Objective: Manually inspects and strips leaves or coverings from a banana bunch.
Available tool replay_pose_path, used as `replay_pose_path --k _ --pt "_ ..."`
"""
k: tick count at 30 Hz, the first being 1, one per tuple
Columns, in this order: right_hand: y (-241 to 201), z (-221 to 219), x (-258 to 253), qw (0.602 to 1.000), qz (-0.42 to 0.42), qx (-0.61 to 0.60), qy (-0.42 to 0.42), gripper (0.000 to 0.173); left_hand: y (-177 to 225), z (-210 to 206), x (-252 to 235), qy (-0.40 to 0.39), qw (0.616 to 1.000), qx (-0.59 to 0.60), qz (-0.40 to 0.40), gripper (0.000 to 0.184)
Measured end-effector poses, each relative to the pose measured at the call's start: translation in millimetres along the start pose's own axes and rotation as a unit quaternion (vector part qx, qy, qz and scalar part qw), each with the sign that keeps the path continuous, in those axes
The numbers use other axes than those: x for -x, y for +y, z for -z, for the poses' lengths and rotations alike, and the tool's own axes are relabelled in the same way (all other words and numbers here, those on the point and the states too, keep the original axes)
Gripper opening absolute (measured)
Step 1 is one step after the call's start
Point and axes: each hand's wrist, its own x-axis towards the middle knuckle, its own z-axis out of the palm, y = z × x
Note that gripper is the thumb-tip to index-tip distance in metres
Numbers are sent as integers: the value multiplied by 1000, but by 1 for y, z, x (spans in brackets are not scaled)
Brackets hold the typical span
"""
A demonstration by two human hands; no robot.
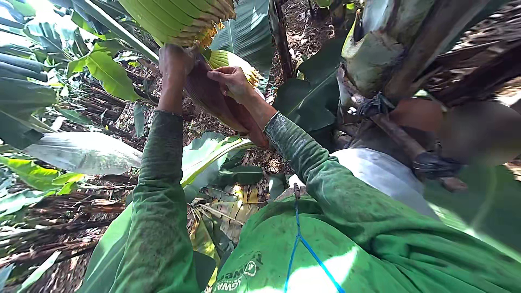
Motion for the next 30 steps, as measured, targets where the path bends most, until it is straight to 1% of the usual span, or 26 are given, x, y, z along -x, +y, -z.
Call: replay_pose_path --k 1,3,5,6,7,10,12,14,16,19,22,28,30 --pt "2 0 -3 997 -3 -80 -13 16 3 -1 -2 6 1000 -1 -4 63" --pt "11 -3 -4 982 -16 -185 -39 18 3 -3 -7 9 1000 -7 -17 71" --pt "17 -14 3 968 -39 -246 -34 22 2 -5 -14 -6 999 -31 -21 81" --pt "17 -19 9 963 -46 -263 -32 29 2 -6 -20 -16 999 -43 -25 83" --pt "19 -22 14 958 -53 -280 -38 38 2 -7 -24 -28 998 -55 -30 80" --pt "19 -29 18 946 -45 -318 -40 45 5 -6 -29 -60 994 -65 -61 63" --pt "18 -30 18 947 -42 -317 -39 48 8 -5 -28 -66 991 -54 -100 58" --pt "16 -32 16 948 -43 -313 -29 50 16 -6 -28 -59 990 -61 -111 53" --pt "11 -34 17 952 -47 -302 -21 49 26 -11 -23 -40 992 -88 -81 52" --pt "7 -34 17 958 -41 -283 -11 49 36 -27 -24 2 991 -131 -11 56" --pt "8 -33 17 961 -49 -272 -12 52 46 -34 -18 0 982 -183 41 60" --pt "4 -36 16 962 -46 -268 0 48 49 -36 -10 7 982 -180 51 54" --pt "3 -36 16 968 -49 -248 2 47 52 -34 -4 19 989 -130 68 51"
